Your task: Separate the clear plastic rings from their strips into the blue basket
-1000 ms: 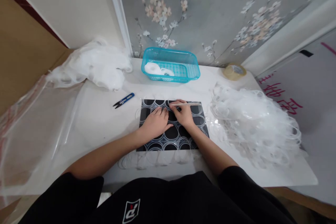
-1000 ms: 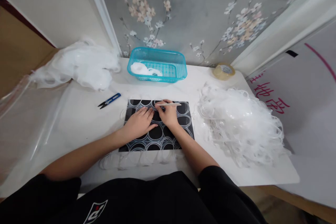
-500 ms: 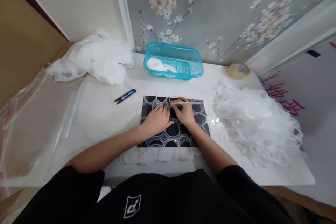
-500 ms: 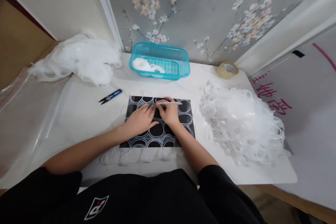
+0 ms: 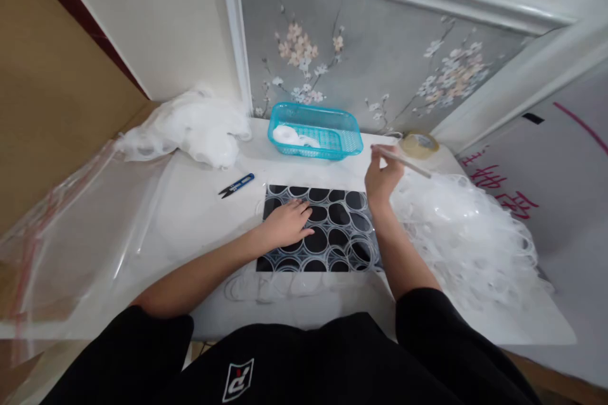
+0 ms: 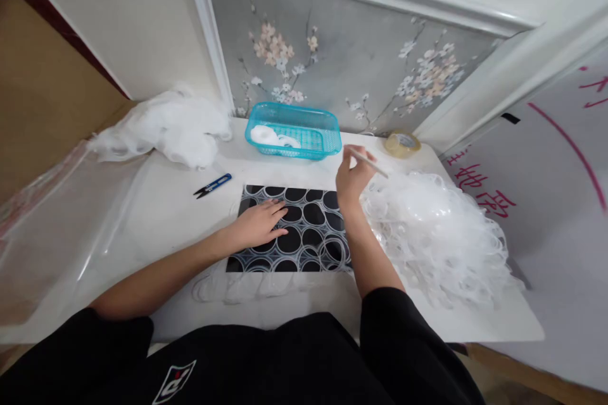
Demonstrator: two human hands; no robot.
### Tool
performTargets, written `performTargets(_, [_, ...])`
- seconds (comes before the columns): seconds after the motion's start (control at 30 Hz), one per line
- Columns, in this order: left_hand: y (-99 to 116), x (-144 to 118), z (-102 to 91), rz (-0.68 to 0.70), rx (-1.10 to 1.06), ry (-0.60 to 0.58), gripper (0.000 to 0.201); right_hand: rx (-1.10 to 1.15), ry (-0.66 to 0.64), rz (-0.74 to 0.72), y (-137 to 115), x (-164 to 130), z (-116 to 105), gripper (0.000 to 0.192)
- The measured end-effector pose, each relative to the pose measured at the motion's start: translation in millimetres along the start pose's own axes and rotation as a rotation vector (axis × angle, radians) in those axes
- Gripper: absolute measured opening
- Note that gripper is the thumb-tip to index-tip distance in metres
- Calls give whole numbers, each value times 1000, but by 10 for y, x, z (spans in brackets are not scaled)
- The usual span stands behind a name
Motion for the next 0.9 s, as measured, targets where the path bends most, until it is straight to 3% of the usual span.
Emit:
performTargets(0.17, [-248,-240,-94,36,-23,96,51,254,-474,-133,-530,-653,79,19])
performTargets(0.27, [-443,-417,-52,-47,2,100,58,373,-625,-104,-747,-935,176,18])
performTargets(0.47, [-532,-545,47,-121,16,83,60,446,-602,-20,-796,-1048,250,20])
performTargets(0.63, [-461,-481,26,-125,10,103,60,426,-686,-62,-779,-1090,251,18])
performTargets(0.9, [-527,-506,33,-81,-36,57,58,320,-725,-109,-767,-1086,277,19])
Point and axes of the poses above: each hand's wrist, its own x-axis towards the middle knuckle, its own z-axis out of the palm, y = z × x, the point moved 1 cm from there along x, towards the middle knuckle, and after that the axes turned 10 degrees about -x, right-handed, at the moved point
